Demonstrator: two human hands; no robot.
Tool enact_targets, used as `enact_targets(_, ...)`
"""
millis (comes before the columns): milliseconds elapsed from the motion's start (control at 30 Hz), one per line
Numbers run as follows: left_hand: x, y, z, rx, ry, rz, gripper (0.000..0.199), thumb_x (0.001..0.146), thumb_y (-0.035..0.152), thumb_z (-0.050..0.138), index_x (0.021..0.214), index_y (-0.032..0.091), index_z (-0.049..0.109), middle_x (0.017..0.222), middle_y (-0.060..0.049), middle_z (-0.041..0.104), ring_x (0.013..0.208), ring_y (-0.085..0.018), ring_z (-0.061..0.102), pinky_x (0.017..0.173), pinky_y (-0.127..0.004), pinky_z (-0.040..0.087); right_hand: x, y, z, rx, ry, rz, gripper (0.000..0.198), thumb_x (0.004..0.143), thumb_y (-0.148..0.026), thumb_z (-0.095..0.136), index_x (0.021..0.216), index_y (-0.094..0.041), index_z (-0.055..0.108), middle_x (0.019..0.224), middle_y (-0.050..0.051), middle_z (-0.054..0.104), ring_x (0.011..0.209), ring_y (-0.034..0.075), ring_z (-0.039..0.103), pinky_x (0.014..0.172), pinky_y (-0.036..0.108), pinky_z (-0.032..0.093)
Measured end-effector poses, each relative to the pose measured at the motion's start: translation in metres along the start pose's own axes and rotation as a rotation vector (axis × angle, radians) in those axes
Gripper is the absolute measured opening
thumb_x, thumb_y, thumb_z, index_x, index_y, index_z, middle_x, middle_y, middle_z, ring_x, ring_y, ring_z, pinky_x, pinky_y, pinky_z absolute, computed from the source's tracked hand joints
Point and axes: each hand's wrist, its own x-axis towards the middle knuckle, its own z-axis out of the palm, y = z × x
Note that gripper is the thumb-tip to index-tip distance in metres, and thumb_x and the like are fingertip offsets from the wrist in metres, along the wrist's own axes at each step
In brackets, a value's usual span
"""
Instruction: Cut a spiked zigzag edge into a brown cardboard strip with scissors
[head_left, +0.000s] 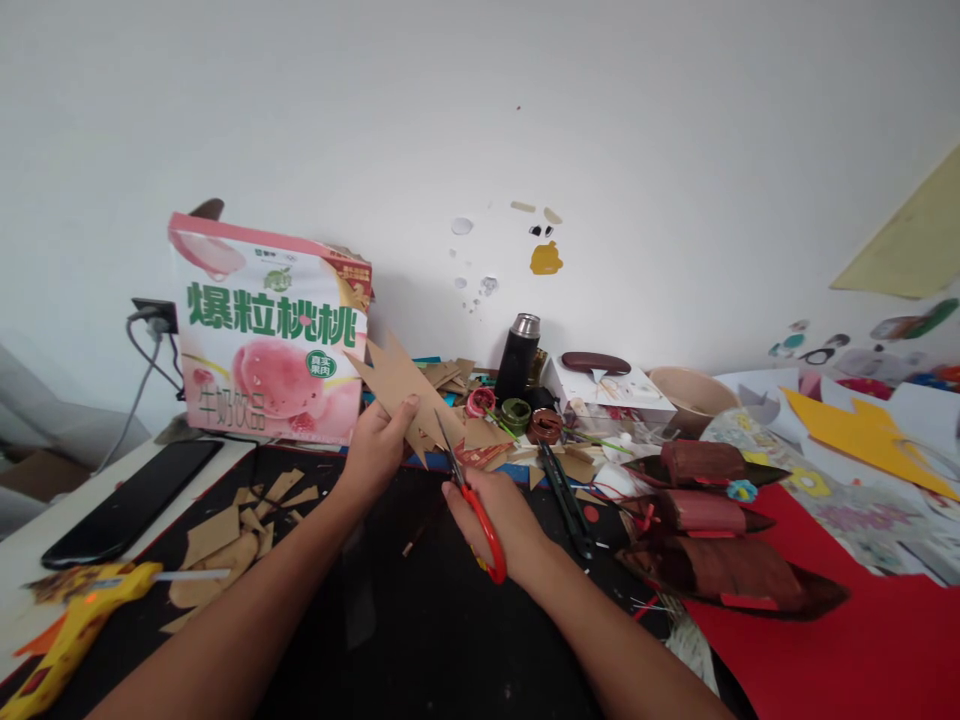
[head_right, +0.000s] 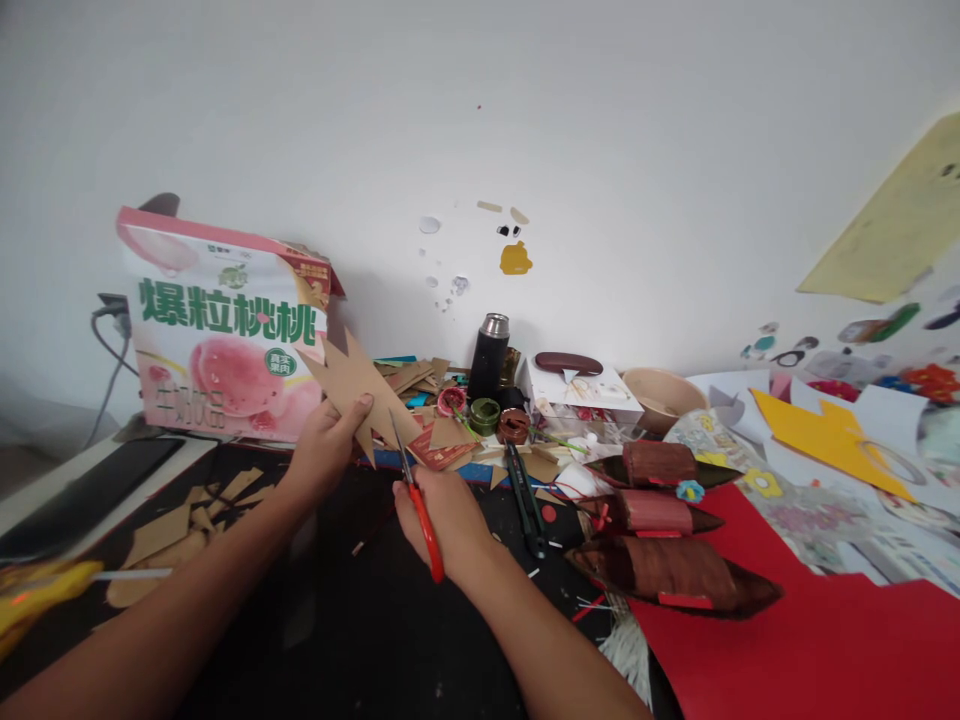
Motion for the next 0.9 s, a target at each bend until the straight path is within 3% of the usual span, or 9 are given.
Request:
enact_targets(267, -0.0003, -0.0002, -0.001, 0.011, 0.019, -0.031, 0.052, 0.077, 0.066, 0.076, 0.093, 0.018, 0.063, 0.071, -0.002, 0.069, 0.056, -0.02, 0.063, 0.051, -0.03, 0.051, 0.001, -0.004, 0.0027, -0.036, -0.015, 0.052, 0.022, 0.1, -0.028, 0.057, 0.08, -0.02, 0.061, 0.081, 0.007, 0.072, 0.076, 0.022, 0.067, 0.072, 0.029, 0.045)
enact_targets(467, -0.0001, 0.002, -0.0017, 0.034, 0.004, -0.007, 0.053, 0.078, 0.066, 0.075, 0.094, 0.017, 0.064, 0.068, -0.001, 0.068, 0.056, -0.02, 0.063, 0.052, -0.029, 0.051, -0.0025, -0.0039, -0.0008, -0.004, -0.037, 0.035, 0.024, 0.102, -0.033, 0.058, 0.081, -0.021, 0.06, 0.069, 0.002, 0.066, 0.064, 0.018, 0.063, 0.064, 0.027, 0.044)
enact_targets(667, 0.0001, 0.0045, -0.0043, 0.073, -0.01, 0.026, 0.053, 0.08, 0.067, 0.074, 0.093, 0.016, 0.064, 0.063, 0.0, 0.067, 0.052, -0.017, 0.06, 0.054, -0.029, 0.052, -0.0062, -0.0024, -0.0016, 0.204, -0.183, 0.045, 0.029, 0.106, -0.045, 0.055, 0.094, -0.02, 0.064, 0.065, 0.0, 0.069, 0.057, 0.015, 0.067, 0.059, 0.023, 0.047)
enact_targets(900, 0.001, 0.005, -0.0051, 0.099, -0.015, 0.033, 0.049, 0.081, 0.065, 0.073, 0.092, 0.018, 0.066, 0.063, -0.001, 0.067, 0.056, -0.02, 0.063, 0.054, -0.03, 0.051, -0.0042, 0.0017, 0.0041, 0.438, -0.23, 0.124, 0.044, 0.097, -0.062, 0.067, 0.106, -0.02, 0.062, 0.078, 0.002, 0.073, 0.065, 0.018, 0.075, 0.056, 0.023, 0.053)
